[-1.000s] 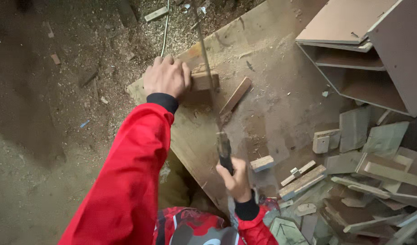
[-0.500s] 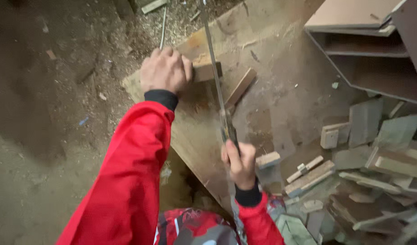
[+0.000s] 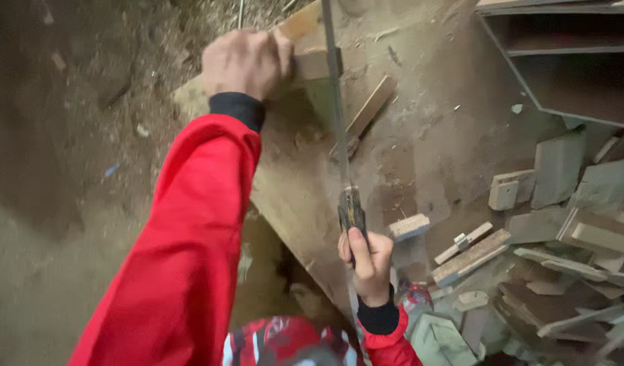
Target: The person saws a small wooden block on a workbench using a hand saw, then uses a hammer to drive nails into the block. The workspace is cluttered with wood scraps and tools.
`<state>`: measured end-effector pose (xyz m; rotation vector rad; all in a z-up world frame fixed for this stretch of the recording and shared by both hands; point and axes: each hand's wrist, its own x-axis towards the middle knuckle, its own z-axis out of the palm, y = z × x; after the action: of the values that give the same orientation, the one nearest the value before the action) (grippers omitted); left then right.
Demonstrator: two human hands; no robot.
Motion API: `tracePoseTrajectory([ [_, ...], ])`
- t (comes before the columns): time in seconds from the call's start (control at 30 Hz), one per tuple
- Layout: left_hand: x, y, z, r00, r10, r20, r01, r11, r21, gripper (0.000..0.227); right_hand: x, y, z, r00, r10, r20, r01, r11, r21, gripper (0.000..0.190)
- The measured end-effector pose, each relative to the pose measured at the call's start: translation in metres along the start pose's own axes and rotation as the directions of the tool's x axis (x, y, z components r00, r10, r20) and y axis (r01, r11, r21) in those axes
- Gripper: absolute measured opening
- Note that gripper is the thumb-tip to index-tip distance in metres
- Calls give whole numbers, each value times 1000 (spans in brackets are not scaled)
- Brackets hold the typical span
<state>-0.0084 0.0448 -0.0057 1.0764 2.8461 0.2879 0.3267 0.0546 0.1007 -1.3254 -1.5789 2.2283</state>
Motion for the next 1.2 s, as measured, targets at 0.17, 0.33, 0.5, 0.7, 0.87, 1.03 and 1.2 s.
tracePoseTrajectory([
  [0.17,37,-18,8,963,197,-183,-193,980,37,24,37,-18,-2,994,-71,77,79,992,-101,34],
  [0.33,33,-18,10,945,221,-243,-229,973,-7,20,58,-41,-4,968,-181,171,217,951,-222,16],
  [0.5,0,1,-8,938,194,-288,-200,980,8,31,64,-38,6,950,-302,77,309,879,-364,11],
  [0.7,-5,-2,2,953,270,-139,-259,962,89,66,57,-20,15,930,-366,-33,322,856,-405,16],
  [0.87,5,-6,-9,927,355,-122,-331,925,185,100,62,-2,13,920,-368,-136,309,893,-329,23],
  [1.03,-10,-4,-5,937,339,-85,-328,937,115,98,34,31,-7,917,-386,-102,302,837,-456,22],
  [1.2,2,-6,-4,946,315,-73,-311,949,59,93,28,12,0,869,-482,-115,364,779,-509,21],
])
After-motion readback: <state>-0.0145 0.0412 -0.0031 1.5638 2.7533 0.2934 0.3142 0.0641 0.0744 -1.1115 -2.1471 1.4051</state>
